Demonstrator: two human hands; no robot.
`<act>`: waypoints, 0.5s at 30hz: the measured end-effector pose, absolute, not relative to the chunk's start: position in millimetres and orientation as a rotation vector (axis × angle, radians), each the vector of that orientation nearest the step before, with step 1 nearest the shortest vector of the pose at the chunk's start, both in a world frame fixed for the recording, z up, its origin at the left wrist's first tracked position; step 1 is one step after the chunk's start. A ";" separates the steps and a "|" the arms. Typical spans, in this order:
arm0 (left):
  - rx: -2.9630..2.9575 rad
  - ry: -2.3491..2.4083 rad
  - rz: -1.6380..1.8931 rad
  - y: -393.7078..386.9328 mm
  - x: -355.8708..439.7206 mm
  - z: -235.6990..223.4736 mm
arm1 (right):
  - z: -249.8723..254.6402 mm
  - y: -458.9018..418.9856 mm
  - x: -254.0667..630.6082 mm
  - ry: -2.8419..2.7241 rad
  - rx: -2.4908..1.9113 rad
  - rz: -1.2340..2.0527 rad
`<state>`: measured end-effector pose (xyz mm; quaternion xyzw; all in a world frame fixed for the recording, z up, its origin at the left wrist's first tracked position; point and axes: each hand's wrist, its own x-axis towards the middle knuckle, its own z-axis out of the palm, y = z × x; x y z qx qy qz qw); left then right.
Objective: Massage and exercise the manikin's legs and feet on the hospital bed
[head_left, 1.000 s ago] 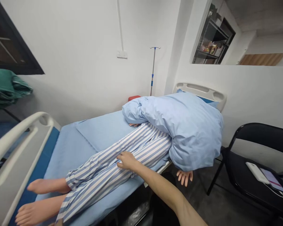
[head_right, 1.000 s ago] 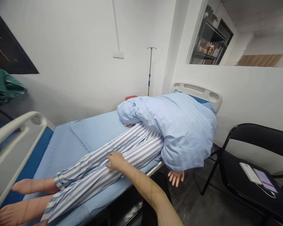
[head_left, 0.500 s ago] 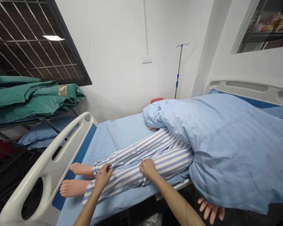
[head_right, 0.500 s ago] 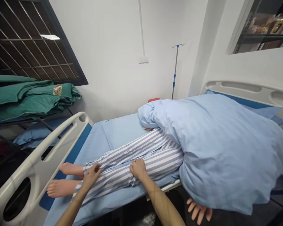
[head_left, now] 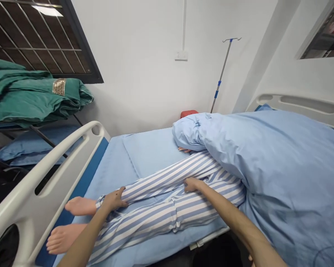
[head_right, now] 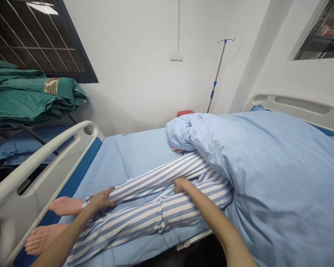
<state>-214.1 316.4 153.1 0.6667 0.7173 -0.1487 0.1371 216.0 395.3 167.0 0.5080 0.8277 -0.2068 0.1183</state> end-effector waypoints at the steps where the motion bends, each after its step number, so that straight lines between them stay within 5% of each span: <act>1: 1.936 2.091 -0.466 313.8 -219.7 152.5 | 162.3 395.1 217.4 2.426 1.498 -0.592; 10: 1.917 2.301 -0.462 331.0 -223.2 205.5 | 139.3 390.3 219.3 2.634 1.664 -0.526; 15: 1.738 2.314 -0.057 334.0 -161.2 213.4 | 139.7 400.8 216.9 2.903 1.888 -0.352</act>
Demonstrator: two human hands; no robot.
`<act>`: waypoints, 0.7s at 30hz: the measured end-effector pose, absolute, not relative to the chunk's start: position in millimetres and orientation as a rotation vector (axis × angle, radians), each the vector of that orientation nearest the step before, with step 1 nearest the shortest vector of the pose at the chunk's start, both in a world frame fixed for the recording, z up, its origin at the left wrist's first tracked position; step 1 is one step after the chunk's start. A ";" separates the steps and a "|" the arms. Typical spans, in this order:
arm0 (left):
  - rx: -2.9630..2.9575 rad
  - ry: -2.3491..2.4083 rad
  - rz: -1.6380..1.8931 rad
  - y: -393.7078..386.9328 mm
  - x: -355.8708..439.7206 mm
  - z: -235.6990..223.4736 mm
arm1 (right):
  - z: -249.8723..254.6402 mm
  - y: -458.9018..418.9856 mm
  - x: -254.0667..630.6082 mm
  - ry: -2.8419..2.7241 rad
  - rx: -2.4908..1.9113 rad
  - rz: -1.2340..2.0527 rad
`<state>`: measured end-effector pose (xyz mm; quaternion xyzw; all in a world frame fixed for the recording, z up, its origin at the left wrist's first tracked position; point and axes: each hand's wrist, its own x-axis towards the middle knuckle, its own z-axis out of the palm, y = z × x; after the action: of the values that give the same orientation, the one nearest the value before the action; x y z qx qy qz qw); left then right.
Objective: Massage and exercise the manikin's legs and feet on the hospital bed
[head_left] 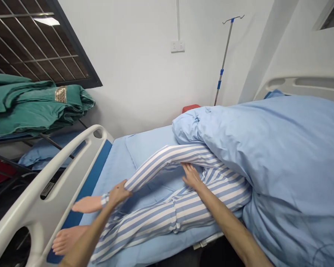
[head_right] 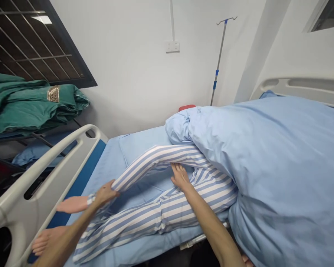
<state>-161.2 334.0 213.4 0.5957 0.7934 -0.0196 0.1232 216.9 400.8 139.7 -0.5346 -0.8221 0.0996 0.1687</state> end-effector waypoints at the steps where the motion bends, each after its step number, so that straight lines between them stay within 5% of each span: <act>1: 1.716 2.280 0.062 334.2 -138.6 208.5 | 138.7 403.1 217.8 -2.261 -1.522 0.240; 5: 1.617 2.258 0.408 341.1 -58.2 194.2 | 131.5 411.5 226.2 -1.991 -1.591 0.177; 11: 1.660 2.256 0.383 343.4 -54.8 209.4 | 123.4 417.8 236.3 -1.876 -1.643 0.242; 21: 2.025 2.377 -0.341 336.8 -167.0 307.5 | 131.2 413.4 234.9 -2.016 -1.826 0.387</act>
<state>-167.0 336.8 307.5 0.6447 0.7567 -0.1085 0.0004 234.9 413.4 131.2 -0.6518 -0.7196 0.1383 0.1956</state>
